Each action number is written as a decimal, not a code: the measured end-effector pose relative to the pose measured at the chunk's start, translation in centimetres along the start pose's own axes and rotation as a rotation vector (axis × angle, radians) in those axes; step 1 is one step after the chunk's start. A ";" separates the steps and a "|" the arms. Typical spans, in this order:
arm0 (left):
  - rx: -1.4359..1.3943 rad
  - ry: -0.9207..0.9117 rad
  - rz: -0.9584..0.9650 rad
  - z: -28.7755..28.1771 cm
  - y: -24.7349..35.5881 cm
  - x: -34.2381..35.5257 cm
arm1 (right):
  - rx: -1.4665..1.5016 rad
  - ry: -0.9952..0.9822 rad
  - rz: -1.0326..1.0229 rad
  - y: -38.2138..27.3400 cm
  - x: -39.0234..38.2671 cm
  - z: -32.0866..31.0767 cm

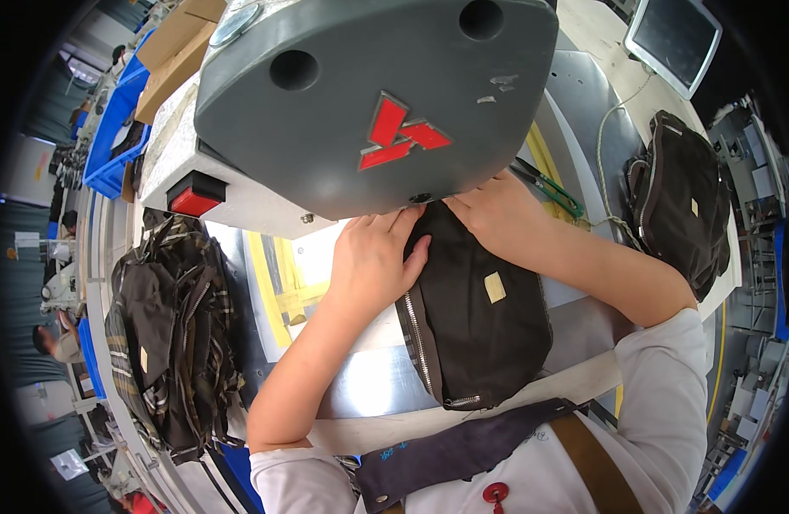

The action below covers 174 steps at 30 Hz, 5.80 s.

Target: The person operates an industrial sewing machine to stitch the edges of dark brown fabric bags. They repeatedly align the bag edges under the needle, sew short seams, and trim the excess thread with scissors. The process is repeated for multiple bags in a production line setting.

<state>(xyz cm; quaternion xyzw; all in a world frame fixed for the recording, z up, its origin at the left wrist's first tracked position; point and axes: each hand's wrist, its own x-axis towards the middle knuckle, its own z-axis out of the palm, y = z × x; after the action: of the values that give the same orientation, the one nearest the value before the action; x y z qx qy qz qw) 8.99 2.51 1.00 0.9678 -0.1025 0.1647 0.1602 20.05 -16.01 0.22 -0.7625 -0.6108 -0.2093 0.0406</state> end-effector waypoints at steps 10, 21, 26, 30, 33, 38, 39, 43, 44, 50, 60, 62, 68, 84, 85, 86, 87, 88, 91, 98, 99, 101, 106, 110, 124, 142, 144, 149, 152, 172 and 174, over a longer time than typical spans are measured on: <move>-0.036 0.011 0.000 0.0 0.4 -0.2 | 0.055 0.036 0.118 -0.6 -0.1 -0.1; -0.201 0.026 -0.079 0.5 4.6 -2.4 | 0.304 0.075 0.136 -2.9 -5.3 -1.7; -0.592 -0.291 -0.473 -1.8 6.1 -4.8 | 0.429 0.024 0.074 -8.2 -8.0 -5.1; -0.647 -0.476 -0.503 -3.0 5.8 -5.0 | 0.580 -0.037 0.220 -7.9 -8.9 -6.2; -0.680 -0.483 -0.487 -3.1 5.2 -5.4 | 0.164 0.109 0.436 -2.9 -8.5 -5.3; -0.729 -0.445 -0.409 -2.2 4.6 -5.4 | -0.026 -0.067 0.478 3.0 -11.6 -2.9; -0.731 -0.443 -0.418 -2.3 4.7 -5.4 | -0.035 -0.074 0.502 3.0 -11.2 -3.0; -0.792 -0.384 -0.433 -1.8 4.5 -5.9 | -0.008 -0.020 0.448 1.2 -8.1 -4.7; -0.821 -0.356 -0.432 -1.5 4.3 -6.1 | 0.015 0.014 0.398 0.3 -7.2 -5.2; -0.832 -0.488 -0.428 -1.9 3.8 -5.7 | 0.034 -0.035 -0.146 -1.4 -2.9 -6.4; -0.845 -0.581 -0.336 -2.4 3.1 -5.5 | 0.019 -0.115 -0.349 -1.5 -0.9 -5.0; -0.857 -0.577 -0.328 -2.3 2.9 -5.5 | 0.074 -0.132 -0.290 -1.8 -0.9 -4.2; -1.024 -0.415 -0.379 -2.2 4.0 -5.5 | 0.251 -0.430 0.094 -2.8 -2.5 -3.8; -0.341 0.384 0.407 -0.6 5.0 -5.9 | 0.625 0.392 -0.037 -6.9 -7.2 -6.6; -0.339 0.399 0.419 -0.5 4.8 -5.9 | 0.615 0.435 -0.074 -7.0 -7.3 -6.4; -0.337 0.414 0.432 -0.4 4.7 -5.9 | 0.595 0.444 -0.109 -7.0 -7.3 -6.5; -0.340 0.410 0.412 -0.3 4.7 -6.1 | 0.575 0.455 -0.148 -6.9 -7.2 -6.6; -0.344 0.405 0.392 -0.2 4.6 -6.4 | 0.555 0.466 -0.186 -6.9 -7.2 -6.7; -0.313 0.375 0.335 -0.4 5.0 -6.5 | 0.497 0.486 -0.238 -7.0 -7.4 -6.8; -0.289 0.437 0.326 -0.6 5.9 -6.8 | 0.929 0.205 0.258 -7.7 -9.8 -8.9; -0.281 0.455 0.325 -0.8 6.0 -6.9 | 1.042 0.122 0.422 -8.1 -10.4 -9.2; -0.270 0.490 0.323 -0.8 6.2 -7.0 | 1.079 -0.191 0.628 -9.0 -12.7 -9.0; -0.371 0.563 0.407 -0.3 7.2 -6.9 | 1.153 -0.159 0.604 -9.6 -14.4 -11.0; -0.403 0.571 0.467 -0.4 7.6 -7.1 | 1.092 -0.026 0.588 -9.9 -15.2 -10.4; -0.274 0.544 0.545 -1.2 7.4 -7.4 | 0.997 0.027 0.541 -10.0 -14.9 -9.4; -0.511 0.249 0.123 0.5 6.4 -6.8 | 1.091 0.631 1.357 3.2 -16.7 -17.9; -0.503 0.214 0.115 0.6 6.9 -6.5 | 0.956 0.608 1.408 9.4 -19.9 -19.3; -0.473 0.175 0.124 0.6 7.7 -6.0 | -0.021 0.499 1.129 14.4 -25.3 -17.7; -0.458 0.151 0.092 0.4 7.5 -6.3 | 0.006 0.250 0.864 8.3 -20.6 -15.0; 0.445 0.541 -0.422 -18.1 -2.1 -15.2 | 0.333 -0.020 0.247 -2.8 -7.3 -6.7; 0.663 0.564 -0.632 -21.2 -3.9 -18.6 | 0.376 -0.032 0.210 -2.4 -6.5 -5.3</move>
<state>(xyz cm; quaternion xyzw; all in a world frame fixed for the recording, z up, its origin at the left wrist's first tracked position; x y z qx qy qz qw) -13.34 16.16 12.34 0.8684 0.2983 0.3855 -0.0909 15.24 -23.03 2.19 -0.8043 -0.5567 -0.0742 0.1940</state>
